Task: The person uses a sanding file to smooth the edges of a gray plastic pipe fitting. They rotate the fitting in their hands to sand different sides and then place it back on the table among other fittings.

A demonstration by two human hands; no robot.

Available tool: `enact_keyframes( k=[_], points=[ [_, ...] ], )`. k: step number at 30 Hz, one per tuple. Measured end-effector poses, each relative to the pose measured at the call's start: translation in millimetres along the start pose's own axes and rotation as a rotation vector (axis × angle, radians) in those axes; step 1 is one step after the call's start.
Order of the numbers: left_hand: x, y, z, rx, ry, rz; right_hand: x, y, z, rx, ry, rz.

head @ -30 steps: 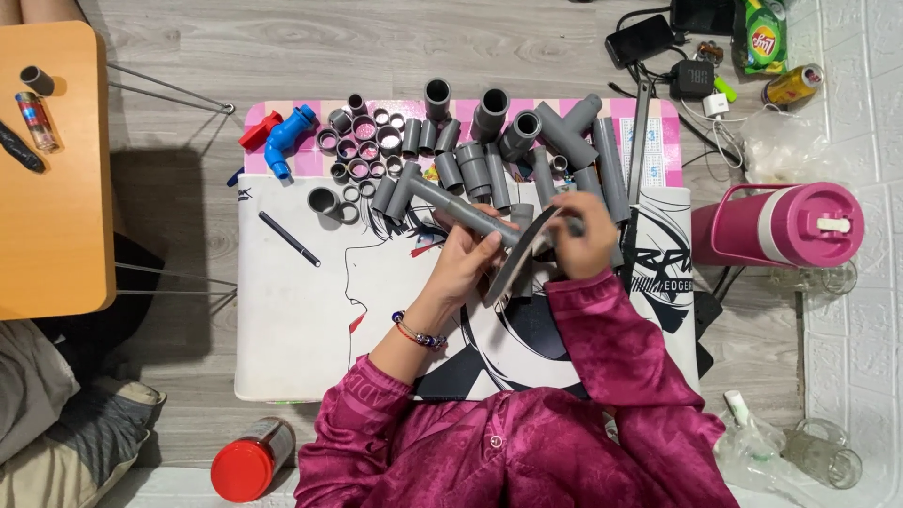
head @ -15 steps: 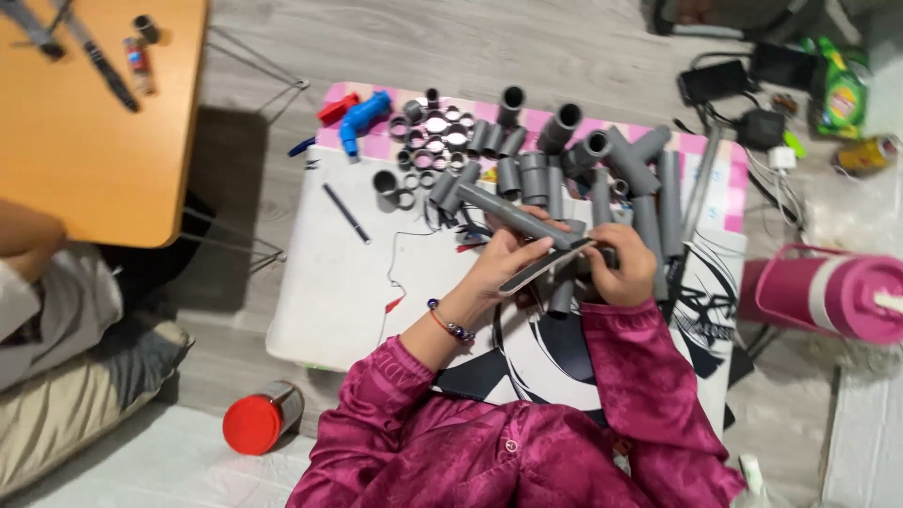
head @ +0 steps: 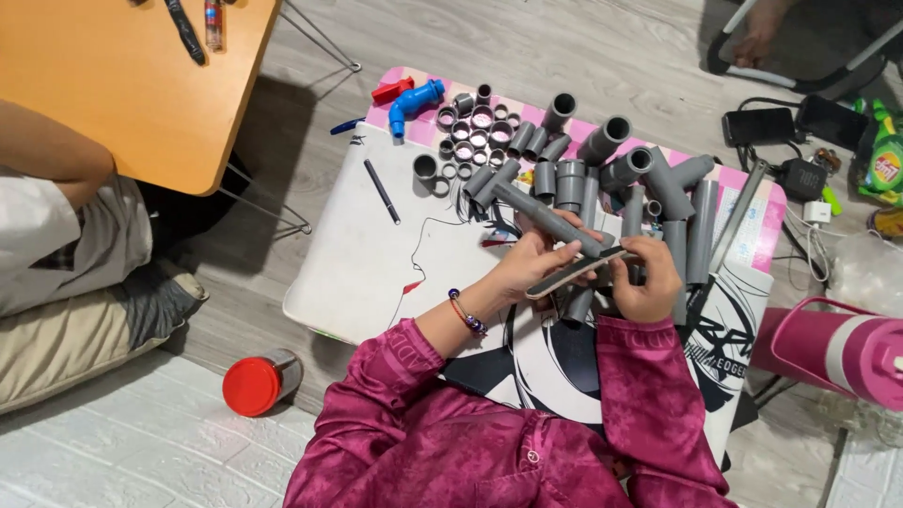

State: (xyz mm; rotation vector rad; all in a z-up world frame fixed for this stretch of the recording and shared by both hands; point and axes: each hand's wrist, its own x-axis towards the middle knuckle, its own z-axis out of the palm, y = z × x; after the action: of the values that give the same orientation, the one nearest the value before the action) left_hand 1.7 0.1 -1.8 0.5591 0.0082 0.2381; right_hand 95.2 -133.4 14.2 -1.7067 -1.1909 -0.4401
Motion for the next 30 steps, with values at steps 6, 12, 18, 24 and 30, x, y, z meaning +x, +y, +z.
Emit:
enact_keyframes(
  k=[6, 12, 18, 24, 30],
  points=[
    [-3, 2, 6, -0.006, -0.053, -0.032, -1, 4, -5, -0.058, 0.031, 0.017],
    [-2, -2, 3, 0.062, -0.065, -0.021, -6, 6, -2, -0.043, 0.027, 0.044],
    [-1, -8, 0, 0.138, -0.067, -0.055, 9, 1, -6, -0.108, 0.032, -0.078],
    [-2, -1, 15, 0.186, -0.054, -0.055, 7, 6, -7, -0.163, 0.102, -0.264],
    [-2, -7, 11, 0.218, -0.057, -0.076, 0, 13, -11, -0.220, 0.115, -0.304]
  ],
)
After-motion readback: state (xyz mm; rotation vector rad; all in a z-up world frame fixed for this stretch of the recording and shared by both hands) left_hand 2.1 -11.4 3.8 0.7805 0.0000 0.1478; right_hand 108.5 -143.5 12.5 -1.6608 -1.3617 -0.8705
